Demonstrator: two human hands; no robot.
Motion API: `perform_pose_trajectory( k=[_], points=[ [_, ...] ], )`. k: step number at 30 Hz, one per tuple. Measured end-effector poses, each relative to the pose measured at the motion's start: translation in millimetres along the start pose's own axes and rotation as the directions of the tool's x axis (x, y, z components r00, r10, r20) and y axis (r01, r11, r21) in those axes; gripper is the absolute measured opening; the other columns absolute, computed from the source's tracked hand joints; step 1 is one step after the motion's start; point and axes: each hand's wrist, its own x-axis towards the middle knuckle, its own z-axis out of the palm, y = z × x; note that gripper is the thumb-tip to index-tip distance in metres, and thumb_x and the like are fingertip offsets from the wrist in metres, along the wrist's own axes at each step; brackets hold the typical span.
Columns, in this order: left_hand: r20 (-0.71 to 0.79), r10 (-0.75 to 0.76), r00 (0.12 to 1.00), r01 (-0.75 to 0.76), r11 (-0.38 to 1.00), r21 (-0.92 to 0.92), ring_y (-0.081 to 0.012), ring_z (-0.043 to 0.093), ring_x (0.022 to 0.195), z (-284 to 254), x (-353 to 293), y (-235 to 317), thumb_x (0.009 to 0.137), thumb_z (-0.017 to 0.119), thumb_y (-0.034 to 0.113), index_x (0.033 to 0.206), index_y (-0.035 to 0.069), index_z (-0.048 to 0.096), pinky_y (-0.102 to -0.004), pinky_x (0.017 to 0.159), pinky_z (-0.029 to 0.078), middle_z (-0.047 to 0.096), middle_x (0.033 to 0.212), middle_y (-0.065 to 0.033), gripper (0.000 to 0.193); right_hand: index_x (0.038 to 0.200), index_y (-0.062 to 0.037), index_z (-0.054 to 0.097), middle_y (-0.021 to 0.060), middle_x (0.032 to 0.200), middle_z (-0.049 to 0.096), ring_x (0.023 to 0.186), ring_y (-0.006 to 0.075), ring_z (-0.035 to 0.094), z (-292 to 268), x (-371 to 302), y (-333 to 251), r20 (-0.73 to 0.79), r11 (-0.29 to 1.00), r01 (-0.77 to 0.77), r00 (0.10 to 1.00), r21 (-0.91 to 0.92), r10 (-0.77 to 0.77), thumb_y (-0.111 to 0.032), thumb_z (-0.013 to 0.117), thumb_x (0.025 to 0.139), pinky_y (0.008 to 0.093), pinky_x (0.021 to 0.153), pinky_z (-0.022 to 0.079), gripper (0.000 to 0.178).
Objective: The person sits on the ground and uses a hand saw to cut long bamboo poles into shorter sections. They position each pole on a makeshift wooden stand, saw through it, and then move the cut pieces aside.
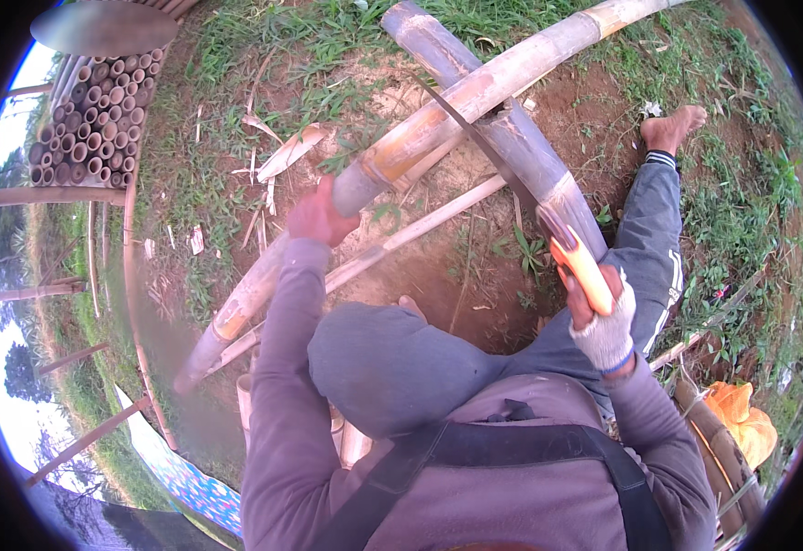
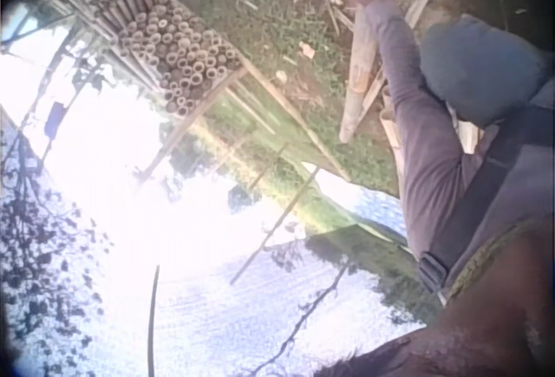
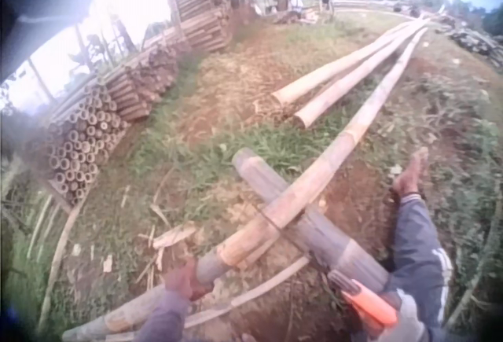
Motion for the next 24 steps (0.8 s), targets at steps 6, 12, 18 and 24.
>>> perform_pose_trajectory(
  k=[6,12,18,24],
  points=[
    [0.038,0.038,0.999,-0.038,0.999,0.021,-0.0427,0.074,0.111,-19.4,6.4,14.9,0.073,0.090,0.043,0.150,0.018,0.055,-0.0533,0.095,0.060,0.074,0.123,-0.0205,0.088,0.099,-0.0043,0.072,0.0181,0.075,0.068,0.068,0.0416,0.067,109.0,141.0,24.2,-0.162,0.942,-0.211,0.952,0.261,0.258,-0.023,0.080,0.097,0.0489,0.060,0.051,0.020],
    [-0.033,0.057,0.998,-0.057,0.998,-0.003,-0.0418,0.073,0.114,-2.7,0.2,-4.0,0.073,0.091,0.042,0.151,0.019,0.055,-0.0535,0.097,0.059,0.072,0.128,-0.0202,0.089,0.105,-0.0093,0.073,0.0119,0.092,0.068,0.072,0.0302,0.068,8.8,6.4,15.5,-0.019,0.980,0.181,0.983,-0.077,-0.183,0.002,0.080,0.089,0.0421,0.056,0.054,0.021],
    [-0.005,0.046,0.999,-0.046,0.999,-0.018,-0.0418,0.074,0.114,-6.4,-1.3,8.5,0.072,0.091,0.044,0.152,0.018,0.055,-0.0539,0.097,0.059,0.072,0.129,-0.0211,0.091,0.108,-0.0011,0.074,0.0118,0.092,0.069,0.076,0.0328,0.070,35.0,18.0,28.5,-0.066,0.990,-0.056,0.996,0.130,0.065,-0.009,0.079,0.094,0.0439,0.067,0.054,0.016],
    [0.016,0.057,0.998,-0.057,0.998,-0.012,-0.0425,0.074,0.114,-10.7,6.0,5.4,0.072,0.091,0.045,0.149,0.017,0.056,-0.0547,0.095,0.059,0.072,0.128,-0.0212,0.089,0.100,-0.0039,0.071,0.0161,0.081,0.068,0.072,0.0377,0.066,95.6,133.2,22.8,-0.059,0.947,-0.239,0.965,0.215,0.257,-0.017,0.079,0.097,0.0455,0.064,0.050,0.016]
  ],
)
